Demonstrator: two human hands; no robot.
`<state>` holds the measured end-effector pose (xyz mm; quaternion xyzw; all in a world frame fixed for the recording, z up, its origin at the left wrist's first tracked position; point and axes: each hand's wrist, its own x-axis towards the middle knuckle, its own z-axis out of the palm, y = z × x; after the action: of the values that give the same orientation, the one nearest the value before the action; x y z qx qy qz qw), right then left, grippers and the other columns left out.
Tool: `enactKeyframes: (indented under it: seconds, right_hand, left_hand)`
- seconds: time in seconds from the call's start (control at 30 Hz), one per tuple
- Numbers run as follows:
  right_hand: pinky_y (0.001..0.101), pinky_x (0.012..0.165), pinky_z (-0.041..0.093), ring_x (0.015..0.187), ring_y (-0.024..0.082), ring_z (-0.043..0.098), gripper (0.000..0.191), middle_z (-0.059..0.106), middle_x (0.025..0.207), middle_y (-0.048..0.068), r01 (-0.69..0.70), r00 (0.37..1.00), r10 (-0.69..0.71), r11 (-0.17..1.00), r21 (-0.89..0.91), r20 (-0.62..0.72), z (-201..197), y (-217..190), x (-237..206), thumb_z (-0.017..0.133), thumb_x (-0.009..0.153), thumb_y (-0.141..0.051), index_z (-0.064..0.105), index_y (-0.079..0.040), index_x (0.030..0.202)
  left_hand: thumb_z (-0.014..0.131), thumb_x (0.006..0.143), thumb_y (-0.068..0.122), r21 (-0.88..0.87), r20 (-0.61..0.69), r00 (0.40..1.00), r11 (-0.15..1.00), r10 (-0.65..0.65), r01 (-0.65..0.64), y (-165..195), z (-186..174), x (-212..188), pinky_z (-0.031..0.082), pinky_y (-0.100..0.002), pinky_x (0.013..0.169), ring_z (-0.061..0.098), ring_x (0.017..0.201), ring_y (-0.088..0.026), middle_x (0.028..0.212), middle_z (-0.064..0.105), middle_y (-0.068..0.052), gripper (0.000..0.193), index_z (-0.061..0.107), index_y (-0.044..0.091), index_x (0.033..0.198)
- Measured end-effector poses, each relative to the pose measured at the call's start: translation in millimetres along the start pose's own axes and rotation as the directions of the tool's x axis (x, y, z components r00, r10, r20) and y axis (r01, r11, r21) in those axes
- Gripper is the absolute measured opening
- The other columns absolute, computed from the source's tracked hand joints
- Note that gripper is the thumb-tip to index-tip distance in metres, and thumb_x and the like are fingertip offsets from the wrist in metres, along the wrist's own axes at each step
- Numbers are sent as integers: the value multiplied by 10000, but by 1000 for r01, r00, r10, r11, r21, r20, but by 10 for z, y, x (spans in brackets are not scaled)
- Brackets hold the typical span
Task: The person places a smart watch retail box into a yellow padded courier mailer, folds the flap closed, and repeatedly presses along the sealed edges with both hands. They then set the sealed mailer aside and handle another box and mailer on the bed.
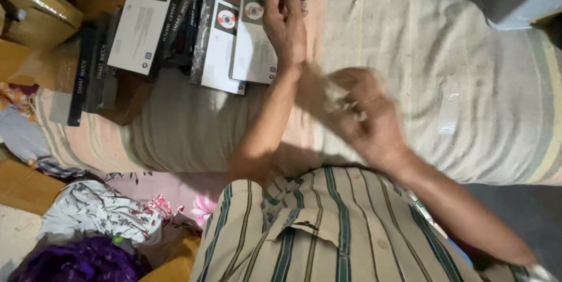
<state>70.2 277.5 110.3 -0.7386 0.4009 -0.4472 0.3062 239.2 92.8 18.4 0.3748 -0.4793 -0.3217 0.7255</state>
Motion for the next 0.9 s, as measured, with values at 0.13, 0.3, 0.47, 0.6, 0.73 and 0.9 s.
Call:
enactKeyframes:
  seconds: [0.13, 0.3, 0.47, 0.6, 0.73, 0.9]
  right_hand:
    - [310, 749, 527, 854, 198, 626, 308, 672, 1235, 145, -249, 935, 280, 955, 159, -219, -272, 699, -274, 562, 1058, -57, 601, 12, 1356]
    - [381, 778, 566, 940, 277, 697, 97, 708, 1185, 138, -219, 958, 123, 897, -384, -258, -66, 988, -428, 659, 1057, -93, 679, -44, 1139]
    - [401, 733, 564, 899, 296, 704, 139, 724, 1192, 96, -146, 974, 28, 838, -526, -226, 68, 982, -368, 711, 1021, -161, 687, -88, 1138]
    - [371, 752, 577, 852, 247, 718, 136, 709, 1130, 101, -150, 975, 49, 863, -482, -217, 97, 975, -329, 699, 1069, -167, 685, -88, 1178]
    - [351, 649, 559, 792, 236, 709, 151, 719, 1130, 114, -155, 975, 44, 834, -530, -216, 129, 936, -311, 706, 1080, -158, 710, -94, 1216]
    - [362, 643, 553, 767, 247, 705, 139, 718, 1094, 116, -169, 976, 64, 829, -533, -210, 140, 839, -282, 706, 1053, -151, 733, -93, 1176]
  left_hand:
    - [639, 1058, 137, 256, -97, 987, 962, 128, -99, -186, -57, 184, 530, -283, 707, 613, 894, -120, 1012, 654, -32, 112, 700, 74, 1127]
    - [655, 1005, 126, 454, -107, 948, 863, 301, -223, -269, -333, 643, 564, -306, 817, 655, 957, -158, 1098, 619, -66, 134, 648, 83, 1133]
    - [694, 935, 34, 654, -127, 919, 728, 374, -206, -155, -544, 1013, 548, -322, 856, 655, 935, -149, 1017, 669, -52, 168, 717, 86, 1092]
    - [668, 1001, 50, 347, -39, 983, 925, 182, -157, -56, -485, 662, 572, -269, 730, 686, 869, -110, 1002, 708, -31, 117, 711, 99, 1098]
    - [650, 992, 71, 382, -13, 995, 920, 95, -83, -110, -415, 381, 577, -259, 669, 680, 916, -115, 1083, 701, -33, 139, 721, 100, 1108]
    - [692, 985, 172, 450, -233, 944, 887, 232, -107, -447, -591, 861, 541, -359, 878, 660, 995, -199, 1133, 636, -111, 234, 660, 37, 1173]
